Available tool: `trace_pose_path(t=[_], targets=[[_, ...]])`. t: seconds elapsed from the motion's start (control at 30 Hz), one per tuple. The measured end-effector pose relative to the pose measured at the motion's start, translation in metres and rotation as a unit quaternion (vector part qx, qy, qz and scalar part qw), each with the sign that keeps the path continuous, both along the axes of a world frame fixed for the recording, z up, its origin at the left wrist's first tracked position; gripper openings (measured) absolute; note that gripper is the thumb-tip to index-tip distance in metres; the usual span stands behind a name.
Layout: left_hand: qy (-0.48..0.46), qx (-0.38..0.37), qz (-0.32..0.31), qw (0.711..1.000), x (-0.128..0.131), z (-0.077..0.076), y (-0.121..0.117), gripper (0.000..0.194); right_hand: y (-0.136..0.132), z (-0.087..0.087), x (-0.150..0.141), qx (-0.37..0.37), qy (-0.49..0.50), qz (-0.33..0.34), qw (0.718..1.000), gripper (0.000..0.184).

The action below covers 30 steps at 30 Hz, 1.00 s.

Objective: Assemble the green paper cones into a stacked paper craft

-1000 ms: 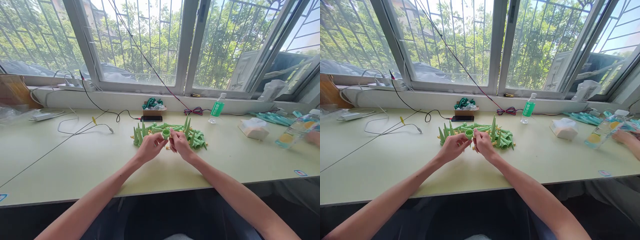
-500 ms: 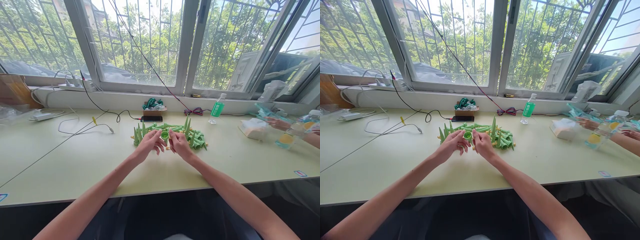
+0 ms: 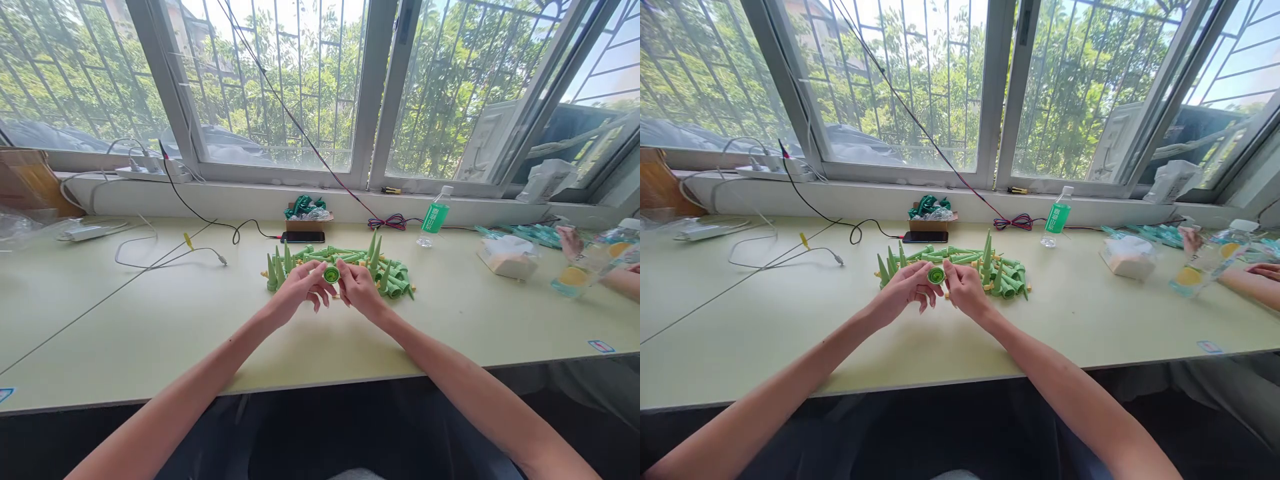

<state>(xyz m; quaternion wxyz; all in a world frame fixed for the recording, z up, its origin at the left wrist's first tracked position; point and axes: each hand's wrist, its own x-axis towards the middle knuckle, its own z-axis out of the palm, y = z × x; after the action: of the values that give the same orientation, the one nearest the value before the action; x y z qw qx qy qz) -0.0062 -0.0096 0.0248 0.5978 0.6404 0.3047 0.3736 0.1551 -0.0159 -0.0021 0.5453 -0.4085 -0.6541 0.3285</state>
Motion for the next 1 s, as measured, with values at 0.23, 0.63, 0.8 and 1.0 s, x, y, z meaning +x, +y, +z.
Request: trace_pose_path(t=[0.23, 0.63, 0.8, 1.0], targets=[[0.016, 0.042, 0.005, 0.999, -0.0001, -0.0007, -0.0004, 0.041, 0.0004, 0.0006, 0.0019, -0.009, -0.005, 0.01, 1.0, 0.057], [0.059, 0.087, 0.004, 0.994, -0.001, -0.0016, -0.0005, 0.041, -0.0009, 0.0042, 0.0029, -0.035, -0.005, 0.031, 0.999, 0.055], [0.077, 0.097, 0.003, 0.992, -0.0007, -0.0014, -0.0006, 0.041, -0.0005, 0.0047, 0.0036, -0.048, -0.007, 0.033, 0.998, 0.055], [0.134, 0.208, 0.033, 0.968, -0.0008, -0.0047, -0.0018, 0.037, -0.0013, 0.007, 0.0045, -0.064, -0.011, 0.04, 0.997, 0.052]])
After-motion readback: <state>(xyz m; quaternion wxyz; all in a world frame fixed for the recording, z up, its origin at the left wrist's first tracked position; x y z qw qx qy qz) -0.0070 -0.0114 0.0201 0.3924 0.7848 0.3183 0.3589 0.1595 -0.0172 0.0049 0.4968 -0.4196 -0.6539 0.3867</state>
